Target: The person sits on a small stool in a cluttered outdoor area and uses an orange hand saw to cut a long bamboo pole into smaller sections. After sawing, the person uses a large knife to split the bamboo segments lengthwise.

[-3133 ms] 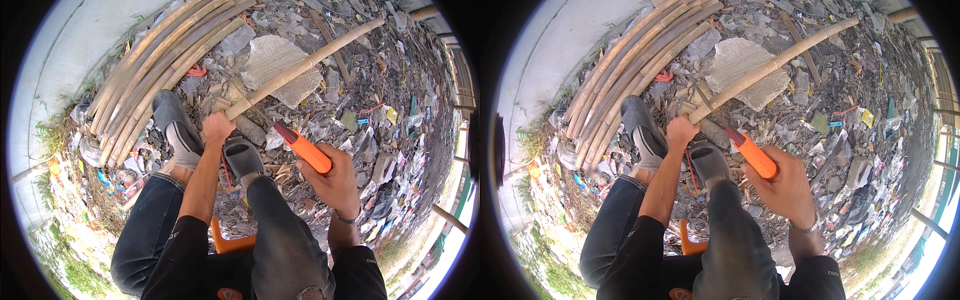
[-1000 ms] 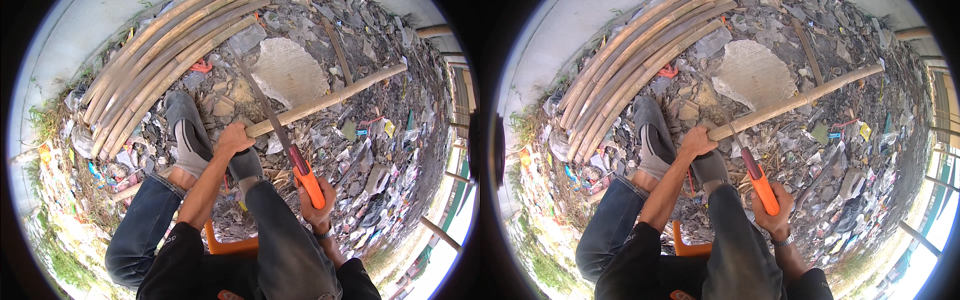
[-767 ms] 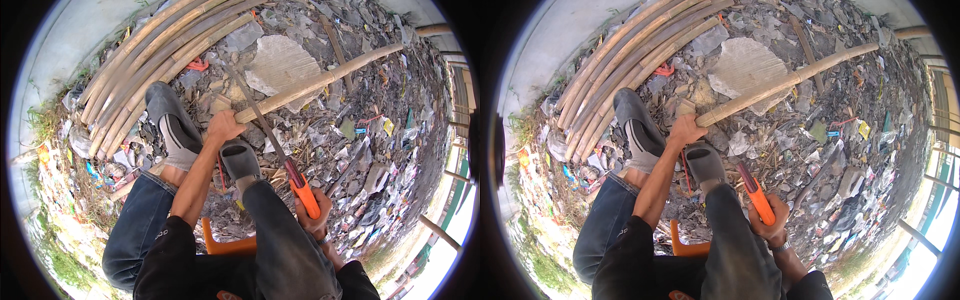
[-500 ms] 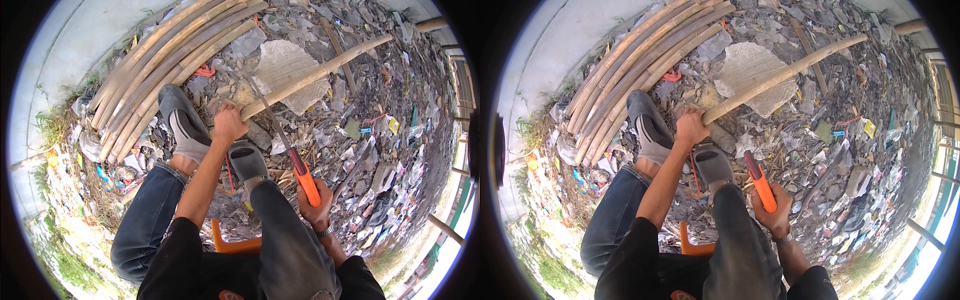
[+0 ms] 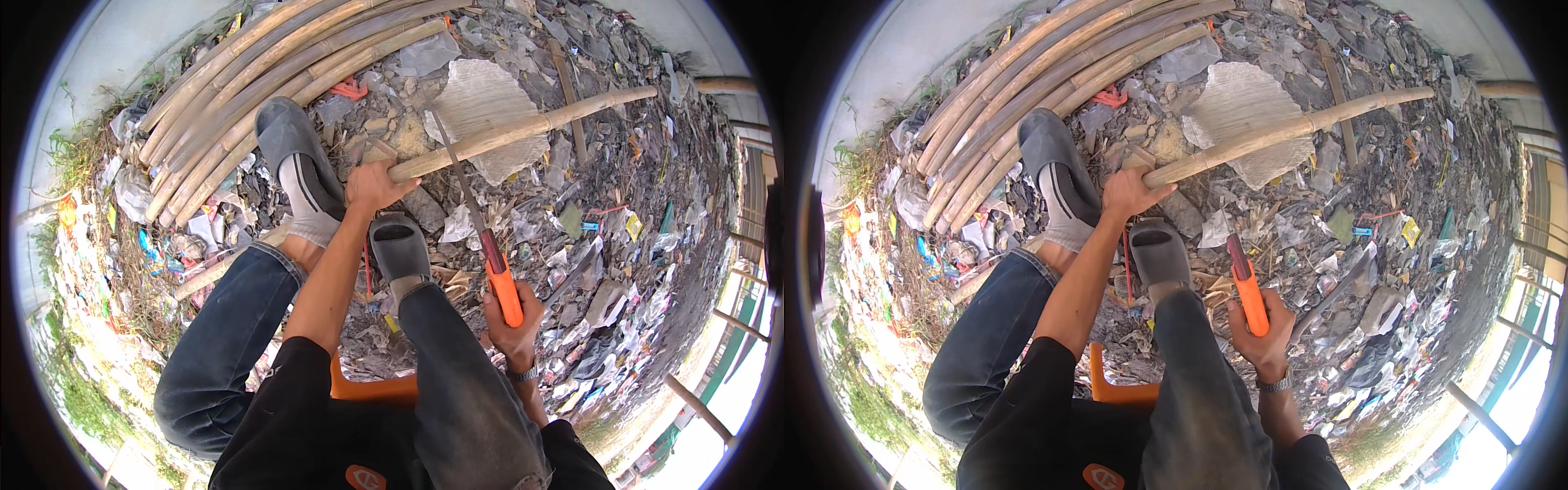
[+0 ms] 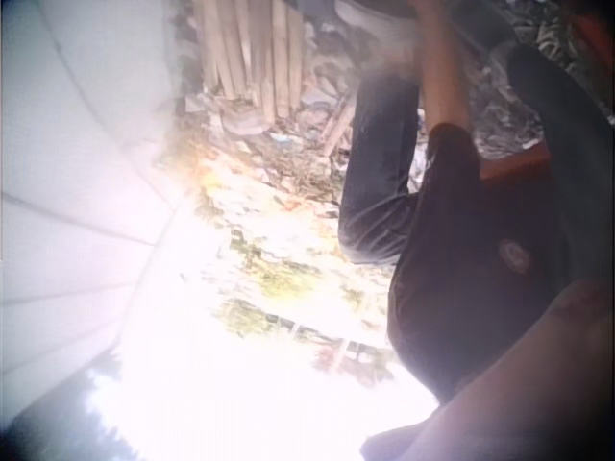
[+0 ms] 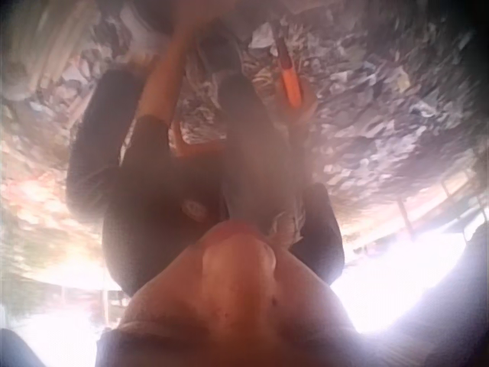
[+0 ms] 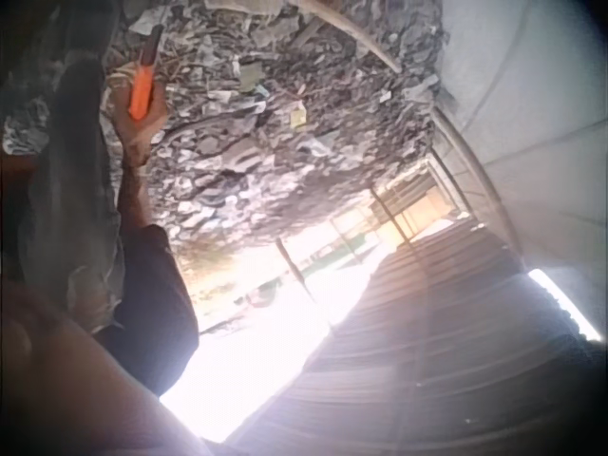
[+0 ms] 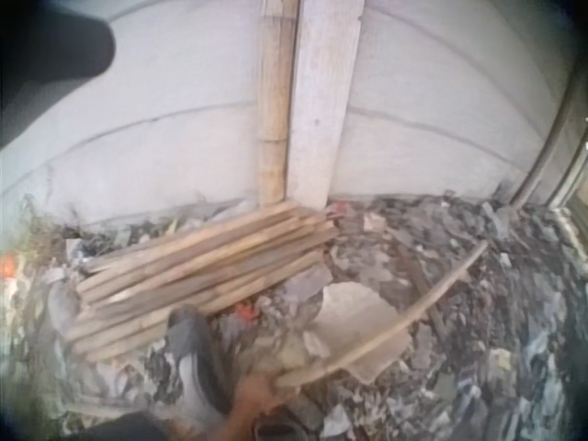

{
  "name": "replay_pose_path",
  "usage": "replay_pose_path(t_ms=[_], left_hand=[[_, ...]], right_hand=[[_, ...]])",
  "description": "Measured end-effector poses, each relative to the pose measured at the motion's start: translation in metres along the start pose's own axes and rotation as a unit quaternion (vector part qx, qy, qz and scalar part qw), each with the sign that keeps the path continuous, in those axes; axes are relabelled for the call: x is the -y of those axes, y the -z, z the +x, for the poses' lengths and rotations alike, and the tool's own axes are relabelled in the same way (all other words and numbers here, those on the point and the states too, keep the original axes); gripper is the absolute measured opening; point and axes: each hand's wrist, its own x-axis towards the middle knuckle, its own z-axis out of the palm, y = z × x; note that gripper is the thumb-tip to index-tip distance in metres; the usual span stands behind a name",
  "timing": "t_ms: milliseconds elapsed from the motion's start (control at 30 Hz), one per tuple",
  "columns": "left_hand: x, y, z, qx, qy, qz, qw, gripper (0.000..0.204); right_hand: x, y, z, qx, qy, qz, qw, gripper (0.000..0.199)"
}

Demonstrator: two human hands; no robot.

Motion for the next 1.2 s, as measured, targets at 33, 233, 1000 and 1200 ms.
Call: replay_pose_path(t_ms=[33,233,1000,1200], left_hand=[[0.0,0.0,0.0,0.004,0.002,0.008,1.0,0.073],[0.0,0.005,0.002,0.038,0.027,0.029,0.998,0.071],[0.002,-0.005,0.008,0.019,0.02,0.076,0.997,0.048],[0.001,-0.002,0.002,0.013,-0.03,0.068,0.997,0.058]], right_hand=[[0.001,0.0,0.001,0.004,0.009,-0.002,1.0,0.026],[-0.028,-0.007,-0.004,-0.013,0.025,-0.02,0.999,0.025],[-0.101,-0.033,0.021,0.038,0.061,0.011,0.997,0.015],[-0.124,-0.014,-0.013,0.018,0.08,-0.006,0.997,0.012]])
